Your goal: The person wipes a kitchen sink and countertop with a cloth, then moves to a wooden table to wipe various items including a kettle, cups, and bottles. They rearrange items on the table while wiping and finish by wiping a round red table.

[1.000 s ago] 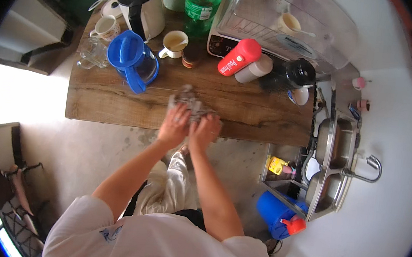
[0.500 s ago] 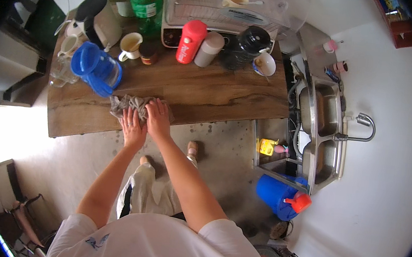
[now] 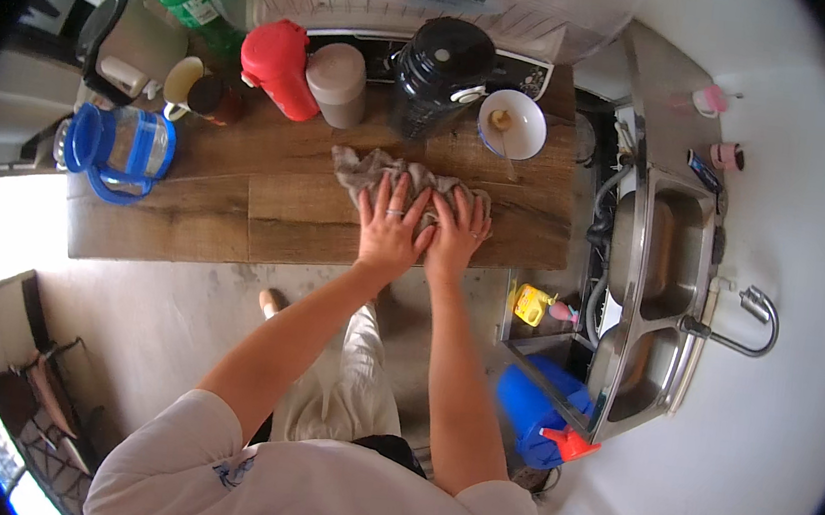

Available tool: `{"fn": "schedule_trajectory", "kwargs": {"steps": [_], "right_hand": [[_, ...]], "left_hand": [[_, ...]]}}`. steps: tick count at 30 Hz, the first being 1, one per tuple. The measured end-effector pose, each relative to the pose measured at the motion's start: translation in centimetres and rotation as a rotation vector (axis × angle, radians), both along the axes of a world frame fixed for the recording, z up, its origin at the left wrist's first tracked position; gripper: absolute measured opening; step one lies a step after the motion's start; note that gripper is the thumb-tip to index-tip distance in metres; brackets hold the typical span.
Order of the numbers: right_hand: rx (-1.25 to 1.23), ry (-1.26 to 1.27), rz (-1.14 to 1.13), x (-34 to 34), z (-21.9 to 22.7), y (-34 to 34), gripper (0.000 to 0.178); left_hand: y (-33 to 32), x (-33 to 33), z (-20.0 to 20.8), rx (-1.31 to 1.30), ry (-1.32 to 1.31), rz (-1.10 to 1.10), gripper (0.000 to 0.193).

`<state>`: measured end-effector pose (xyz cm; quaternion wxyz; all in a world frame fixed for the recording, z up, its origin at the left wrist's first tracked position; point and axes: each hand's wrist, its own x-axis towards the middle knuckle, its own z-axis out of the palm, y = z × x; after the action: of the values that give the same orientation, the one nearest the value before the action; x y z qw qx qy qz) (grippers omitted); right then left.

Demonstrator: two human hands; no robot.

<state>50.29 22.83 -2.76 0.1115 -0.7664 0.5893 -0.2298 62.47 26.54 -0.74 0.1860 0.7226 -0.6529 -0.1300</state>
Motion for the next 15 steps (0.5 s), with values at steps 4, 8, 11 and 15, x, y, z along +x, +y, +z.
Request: {"fn": "schedule_trajectory", "kwargs": {"steps": [4,8,11,15], "right_hand": [[0.052,-0.074,0.108,-1.4,0.4,0.1,0.035],[0.054,0.062,0.241,2.7,1.1,2.1,0.042],[0.103,0.152,0.403,7.3,1.8,3.7,0.053],[0.150,0.253,0.598,15.8,2.4,7.2,0.068]], "left_hand": [[1.1,0.5,-0.9,-0.133,0.021,0.022,0.052],[4.0,4.4,-0.4,-0.002,0.020,0.086,0.055],[7.1,9.5,1.4,0.004,-0.037,0.212,0.056],[12.5,17.8,1.9,0.019,-0.037,0.281,0.061]]}}
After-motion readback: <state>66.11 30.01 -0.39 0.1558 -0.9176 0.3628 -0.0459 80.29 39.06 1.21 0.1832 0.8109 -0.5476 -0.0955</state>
